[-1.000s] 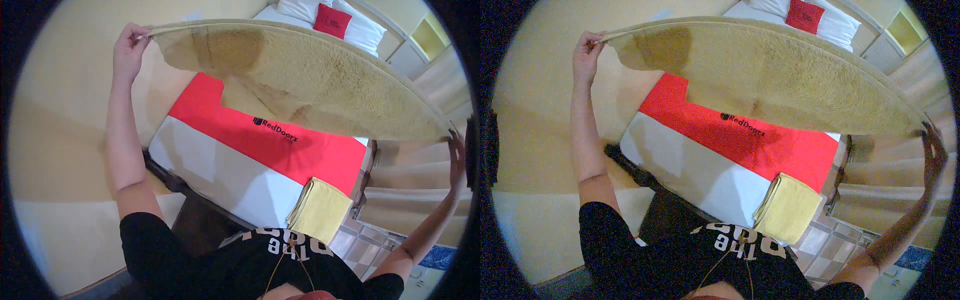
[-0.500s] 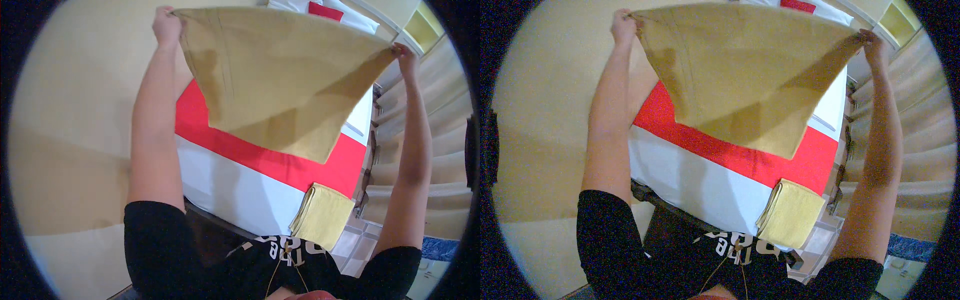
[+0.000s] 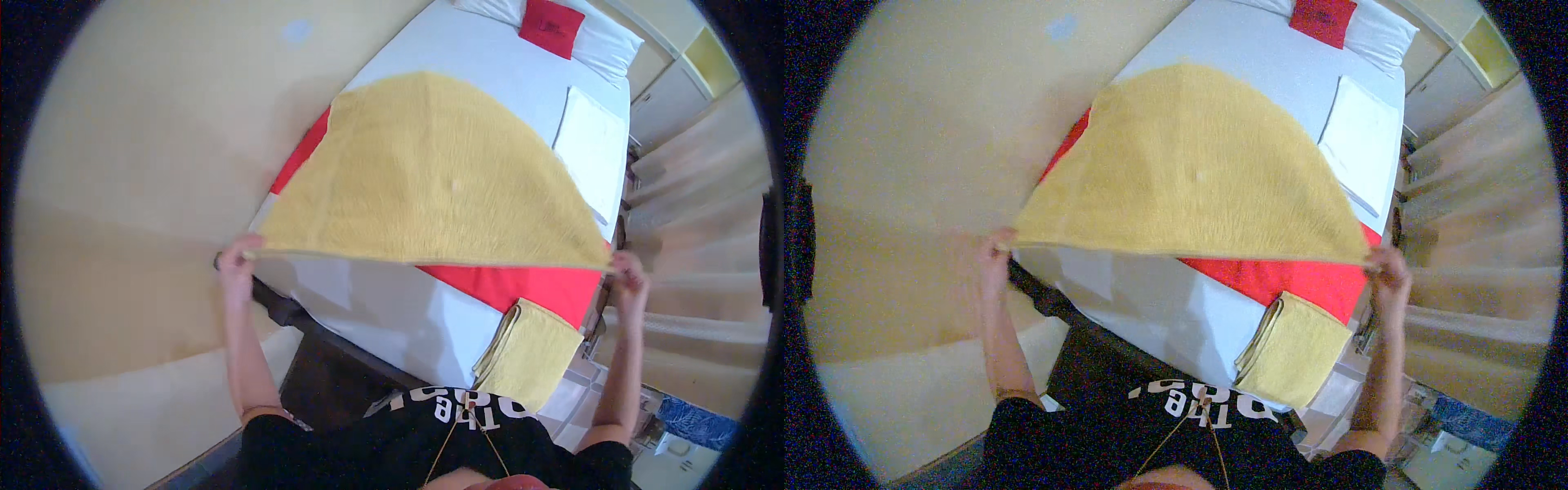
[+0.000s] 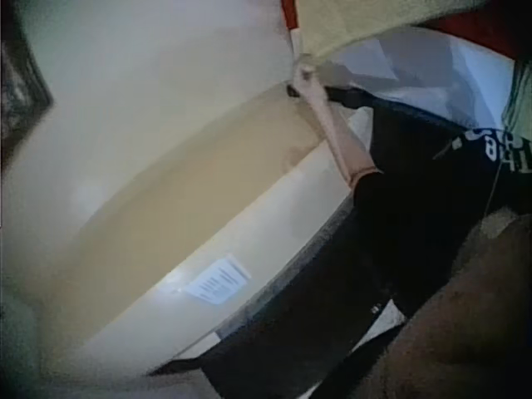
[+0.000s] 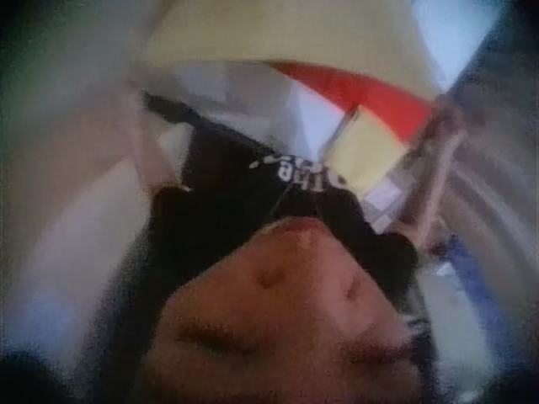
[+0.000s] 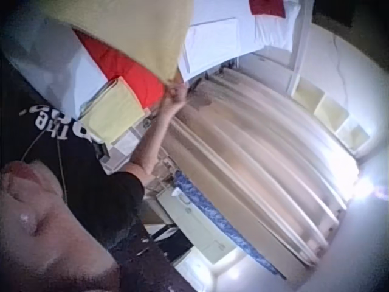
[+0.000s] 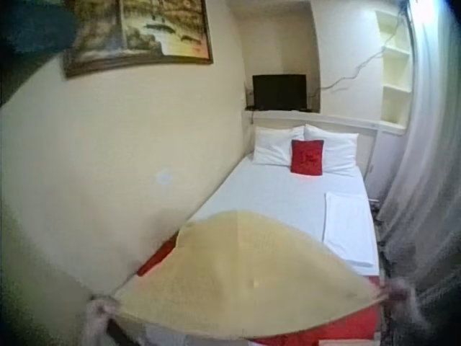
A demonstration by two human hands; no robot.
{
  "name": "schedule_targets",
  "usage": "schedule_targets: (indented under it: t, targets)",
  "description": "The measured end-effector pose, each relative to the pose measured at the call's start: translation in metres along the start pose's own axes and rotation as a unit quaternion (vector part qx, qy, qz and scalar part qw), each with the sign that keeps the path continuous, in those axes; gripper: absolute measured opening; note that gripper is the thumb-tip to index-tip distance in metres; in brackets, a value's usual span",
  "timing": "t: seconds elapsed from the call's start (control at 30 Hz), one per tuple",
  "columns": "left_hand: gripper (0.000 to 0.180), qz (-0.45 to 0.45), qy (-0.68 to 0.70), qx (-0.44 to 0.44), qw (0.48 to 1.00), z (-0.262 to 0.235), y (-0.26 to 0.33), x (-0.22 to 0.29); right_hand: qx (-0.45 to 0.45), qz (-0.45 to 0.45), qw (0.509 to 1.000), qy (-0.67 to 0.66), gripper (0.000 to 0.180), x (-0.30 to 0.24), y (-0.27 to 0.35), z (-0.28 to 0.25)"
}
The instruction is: The person puts a pillow inside a white pillowcase, folds another white pillowcase, and then folds two yellow towels by hand on the bed.
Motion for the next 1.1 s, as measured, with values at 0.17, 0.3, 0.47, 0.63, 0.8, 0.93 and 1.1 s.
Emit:
schedule_targets:
  t: [0.17,0.3,0.47,0.63,0.8,0.93,1.1]
  targets:
    - [0.028,-0.131,0.026,-0.067,0.989,0.084,0.123,-0.097,-0.048,0.125,0.983,0.125,0.01,0.156,0.039,0.057]
    - [0.028,-0.139,-0.02,-0.095,0.986,0.132,0.158,-0.107,-0.05,0.179,0.969,0.164,0.014,0.262,0.058,0.075]
    - [0.027,-0.172,-0.038,-0.093,0.98,0.111,0.191,-0.105,-0.069,0.185,0.958,0.209,0.015,0.268,0.07,0.061]
    - [0.027,-0.126,-0.018,-0.148,0.981,0.081,0.184,-0.058,-0.064,0.159,0.957,0.235,0.015,0.224,0.101,0.016]
    - [0.026,-0.119,-0.059,-0.228,0.965,0.119,0.206,-0.058,-0.213,0.31,0.867,0.327,0.02,0.289,0.091,0.025]
    - [0.02,-0.065,-0.086,-0.224,0.969,0.147,0.222,-0.08,-0.146,0.126,0.858,0.476,0.024,0.33,-0.01,0.078]
    - [0.029,-0.12,-0.083,-0.203,0.968,0.147,0.227,-0.072,-0.041,0.043,0.923,0.38,0.026,0.263,-0.234,0.216]
Point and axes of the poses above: each hand's wrist, its own y-axis away from the middle knuckle, its own z-axis out of the palm, x = y × z, the point moved 4 cm from there along -y, towards the middle knuckle, and after that the axes turned 14 degrees about z, right-handed, at the moved point
